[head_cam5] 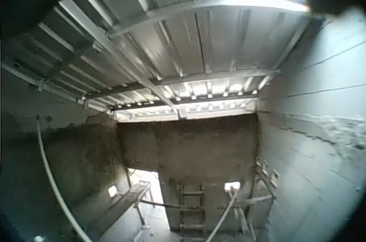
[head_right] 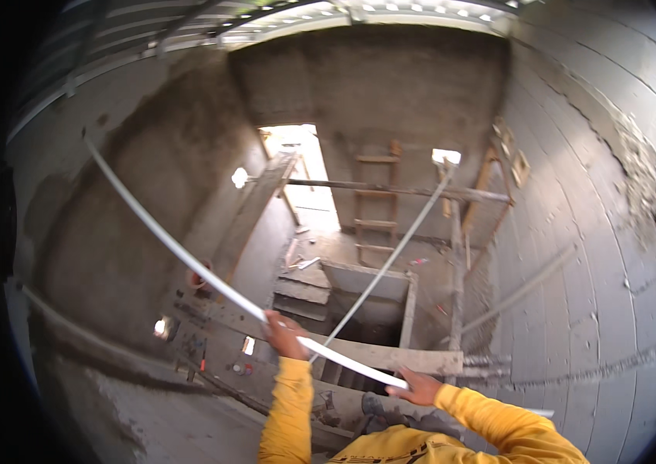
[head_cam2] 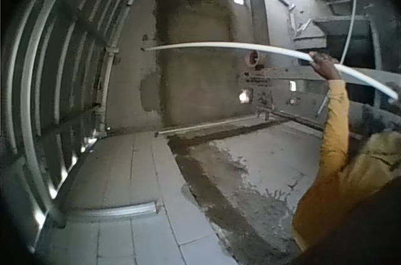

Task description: The person applies adhesive from a can to a PVC pipe fitting and attaches it onto a PVC pipe by hand. The person then aligns the pipe along a wall groove and positions long pipes across the scaffolding.

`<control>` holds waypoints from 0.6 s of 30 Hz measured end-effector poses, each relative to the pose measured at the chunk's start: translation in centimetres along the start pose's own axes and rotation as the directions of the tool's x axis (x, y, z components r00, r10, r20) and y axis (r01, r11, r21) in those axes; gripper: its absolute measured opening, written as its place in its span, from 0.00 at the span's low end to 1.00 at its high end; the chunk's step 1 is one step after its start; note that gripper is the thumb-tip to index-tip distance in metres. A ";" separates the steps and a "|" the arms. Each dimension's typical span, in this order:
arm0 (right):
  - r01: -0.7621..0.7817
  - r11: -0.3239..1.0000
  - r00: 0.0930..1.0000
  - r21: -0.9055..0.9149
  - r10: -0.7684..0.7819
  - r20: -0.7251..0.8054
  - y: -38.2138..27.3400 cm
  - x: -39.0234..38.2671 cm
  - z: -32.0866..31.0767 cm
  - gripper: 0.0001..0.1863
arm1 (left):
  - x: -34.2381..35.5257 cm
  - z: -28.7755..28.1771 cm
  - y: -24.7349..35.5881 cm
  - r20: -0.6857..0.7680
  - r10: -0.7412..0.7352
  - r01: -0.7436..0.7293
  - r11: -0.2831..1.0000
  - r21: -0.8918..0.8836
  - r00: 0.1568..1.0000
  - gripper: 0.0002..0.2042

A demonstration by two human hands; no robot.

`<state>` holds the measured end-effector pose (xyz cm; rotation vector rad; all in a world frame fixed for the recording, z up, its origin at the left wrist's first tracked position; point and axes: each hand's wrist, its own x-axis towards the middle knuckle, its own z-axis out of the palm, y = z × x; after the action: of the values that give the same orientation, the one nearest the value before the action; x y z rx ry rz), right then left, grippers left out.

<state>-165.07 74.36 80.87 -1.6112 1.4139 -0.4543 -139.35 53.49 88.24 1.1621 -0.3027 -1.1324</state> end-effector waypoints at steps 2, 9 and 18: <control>-0.232 0.967 0.973 -0.107 0.231 -0.016 0.6 -8.0 -1.3 0.37 | 1.7 0.7 0.5 0.027 -0.045 0.045 0.999 -0.020 0.999 0.15; -0.522 0.799 0.853 -0.299 0.491 -0.176 2.6 -24.3 -1.0 0.31 | 5.3 1.2 -10.3 0.058 -0.257 0.249 0.961 0.120 0.965 0.13; -0.717 0.691 0.664 0.095 0.717 -0.212 -0.5 -29.9 0.3 0.37 | -10.6 4.0 -23.9 0.598 -0.486 0.259 0.866 0.428 0.637 0.09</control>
<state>-172.72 101.93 89.65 -0.8718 2.0852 -0.1645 -159.98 61.01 73.56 1.0414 -0.8751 -1.9566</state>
